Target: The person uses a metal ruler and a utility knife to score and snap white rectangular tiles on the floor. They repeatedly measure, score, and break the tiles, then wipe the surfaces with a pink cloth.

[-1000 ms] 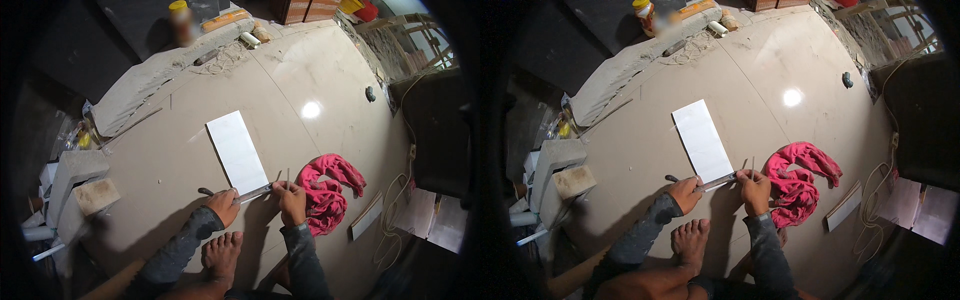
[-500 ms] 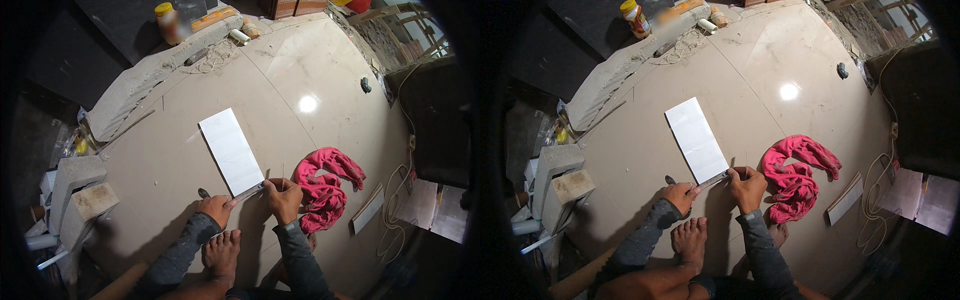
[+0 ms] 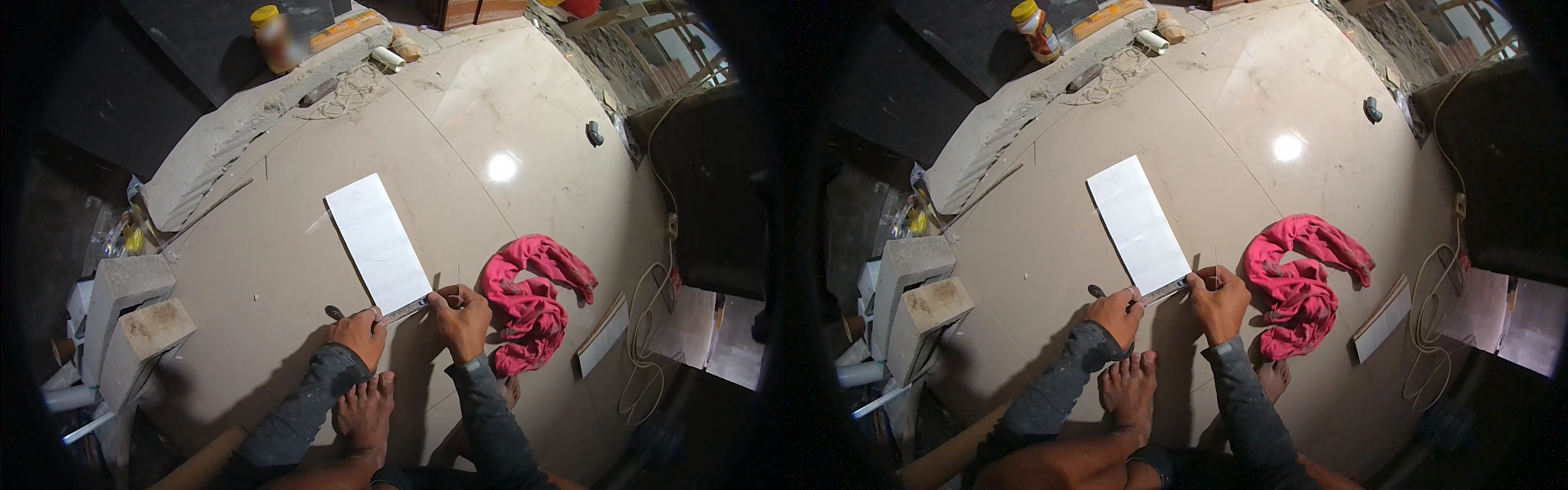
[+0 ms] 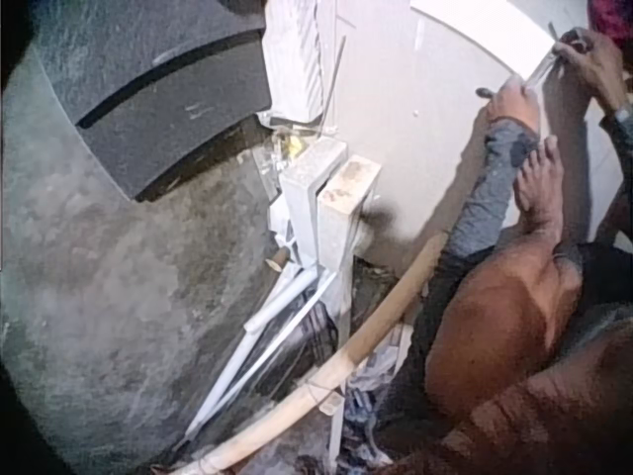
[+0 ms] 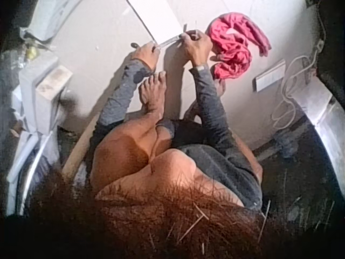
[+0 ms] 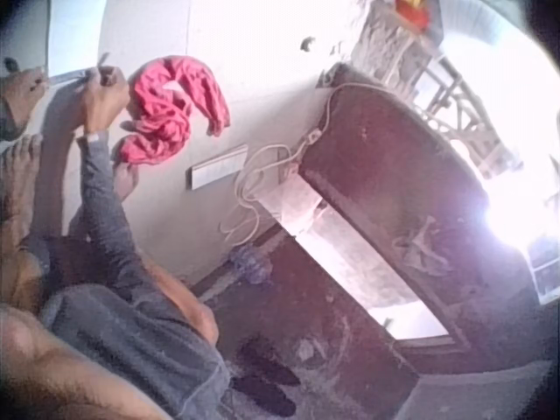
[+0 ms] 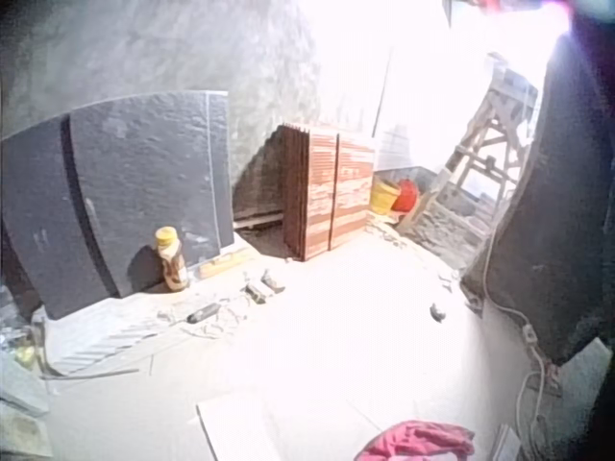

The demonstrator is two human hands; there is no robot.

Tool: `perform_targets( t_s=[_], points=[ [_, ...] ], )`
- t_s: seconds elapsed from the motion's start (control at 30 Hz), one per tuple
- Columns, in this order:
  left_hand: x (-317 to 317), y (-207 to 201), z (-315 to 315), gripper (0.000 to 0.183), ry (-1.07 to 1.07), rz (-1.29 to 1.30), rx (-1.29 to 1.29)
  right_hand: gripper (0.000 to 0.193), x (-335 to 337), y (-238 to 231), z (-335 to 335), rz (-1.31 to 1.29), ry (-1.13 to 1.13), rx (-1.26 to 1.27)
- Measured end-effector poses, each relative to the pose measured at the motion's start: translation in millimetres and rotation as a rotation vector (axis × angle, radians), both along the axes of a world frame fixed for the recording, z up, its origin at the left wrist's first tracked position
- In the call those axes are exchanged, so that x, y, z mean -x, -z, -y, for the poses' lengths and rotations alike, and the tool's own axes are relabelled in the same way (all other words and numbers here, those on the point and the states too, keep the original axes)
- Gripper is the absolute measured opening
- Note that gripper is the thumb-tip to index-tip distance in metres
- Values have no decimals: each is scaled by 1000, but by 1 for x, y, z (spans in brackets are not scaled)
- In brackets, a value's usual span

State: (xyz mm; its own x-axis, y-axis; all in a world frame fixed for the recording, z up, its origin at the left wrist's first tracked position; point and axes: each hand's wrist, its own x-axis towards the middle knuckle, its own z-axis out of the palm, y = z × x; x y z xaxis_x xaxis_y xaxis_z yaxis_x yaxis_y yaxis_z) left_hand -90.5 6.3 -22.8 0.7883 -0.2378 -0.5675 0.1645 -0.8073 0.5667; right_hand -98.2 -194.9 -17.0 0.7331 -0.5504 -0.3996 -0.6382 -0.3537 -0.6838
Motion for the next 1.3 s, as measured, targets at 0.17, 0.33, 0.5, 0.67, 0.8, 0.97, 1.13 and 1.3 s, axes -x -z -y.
perform_targets(
  t_s=[0.17, 0.33, 0.5, 0.67, 0.8, 0.97, 1.13, 1.3],
  points=[
    [-3, 8, -1, 31, -26, -46, 41, 19, 3, 0, -3, 36, -29, -5],
    [-14, 4, -1, 40, -7, -229, 15, 17, 4, 1, -4, 48, -52, -2],
    [-12, 11, -4, 36, -89, -237, 21, 19, 4, 2, -2, -1, -75, 33],
    [-13, 13, -7, 35, -46, -213, 33, 21, 3, 2, 2, 0, -84, 8],
    [-28, 4, -5, 33, -57, -354, -4, 20, 4, 4, 4, 3, -13, -45],
    [-39, -10, -3, 32, -156, -528, 30, 20, 8, 3, 4, 48, -6, -123],
    [-40, -9, -5, 32, -201, -562, 76, 19, 9, 2, -2, 65, -22, -111],
    [-29, 0, -11, 30, -187, -546, 193, 20, 5, 3, -6, -3, 21, -51]
  ],
)
